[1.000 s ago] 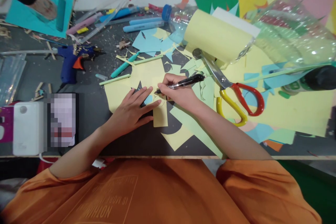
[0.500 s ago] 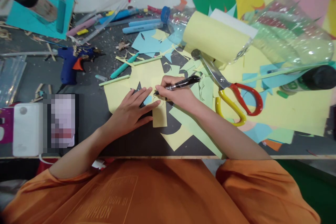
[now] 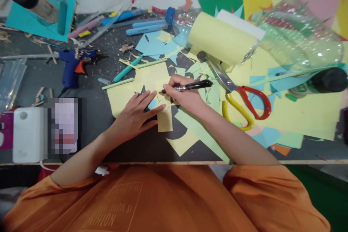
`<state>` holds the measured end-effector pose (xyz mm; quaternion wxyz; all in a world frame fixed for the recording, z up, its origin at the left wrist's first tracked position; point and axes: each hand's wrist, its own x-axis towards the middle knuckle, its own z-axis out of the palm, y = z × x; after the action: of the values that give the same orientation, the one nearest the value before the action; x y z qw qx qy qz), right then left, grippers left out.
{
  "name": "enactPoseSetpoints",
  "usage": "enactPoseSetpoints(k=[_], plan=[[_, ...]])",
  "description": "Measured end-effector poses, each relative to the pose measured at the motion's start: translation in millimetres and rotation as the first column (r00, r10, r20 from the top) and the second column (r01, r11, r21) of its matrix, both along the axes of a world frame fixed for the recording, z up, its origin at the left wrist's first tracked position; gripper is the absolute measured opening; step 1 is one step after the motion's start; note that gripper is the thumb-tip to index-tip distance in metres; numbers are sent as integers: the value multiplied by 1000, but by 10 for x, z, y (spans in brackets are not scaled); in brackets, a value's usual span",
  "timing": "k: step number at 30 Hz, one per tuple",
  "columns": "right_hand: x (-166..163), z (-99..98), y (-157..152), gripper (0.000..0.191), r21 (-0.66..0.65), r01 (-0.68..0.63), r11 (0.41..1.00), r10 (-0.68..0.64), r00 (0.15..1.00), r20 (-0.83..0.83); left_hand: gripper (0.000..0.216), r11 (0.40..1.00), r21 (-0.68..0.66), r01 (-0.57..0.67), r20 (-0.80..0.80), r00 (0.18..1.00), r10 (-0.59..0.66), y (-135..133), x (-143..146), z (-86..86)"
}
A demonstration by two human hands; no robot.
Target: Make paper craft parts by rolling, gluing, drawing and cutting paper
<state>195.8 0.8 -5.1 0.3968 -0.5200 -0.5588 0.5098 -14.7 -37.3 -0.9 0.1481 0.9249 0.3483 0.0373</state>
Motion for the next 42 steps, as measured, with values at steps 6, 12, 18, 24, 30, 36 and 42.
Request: enactPoseSetpoints(k=[6,12,18,24,30,36,42], plan=[[4,-13,27,32,-11,38,999,-38,995,-95,44,997,80,-3,59,998,-2,-37,-20,-27],[-1,20,30,30,-15,7,1000,-8,995,-96,46,995,96,29,33,999,-32,-57,-17,-26],[-5,-3,4,27,-30,-110,993,110,994,-15,47,997,78,25,33,999,-28,-43,-7,-17],[-6,-33,1,26,-42,-134,990,135,990,29,48,999,50,-11,28,1000,10,-31,3,-27],[-15,-15,-3,24,-36,-99,994,101,994,48,48,999,27,-34,51,998,33,-45,-5,-48],[-15,19,-6,25,-39,-90,995,93,994,66,47,998,62,-34,70,997,30,-46,-12,-57],[1,-13,-11,27,-23,-109,994,111,990,81,46,996,91,-28,88,996,20,-46,-14,-67]])
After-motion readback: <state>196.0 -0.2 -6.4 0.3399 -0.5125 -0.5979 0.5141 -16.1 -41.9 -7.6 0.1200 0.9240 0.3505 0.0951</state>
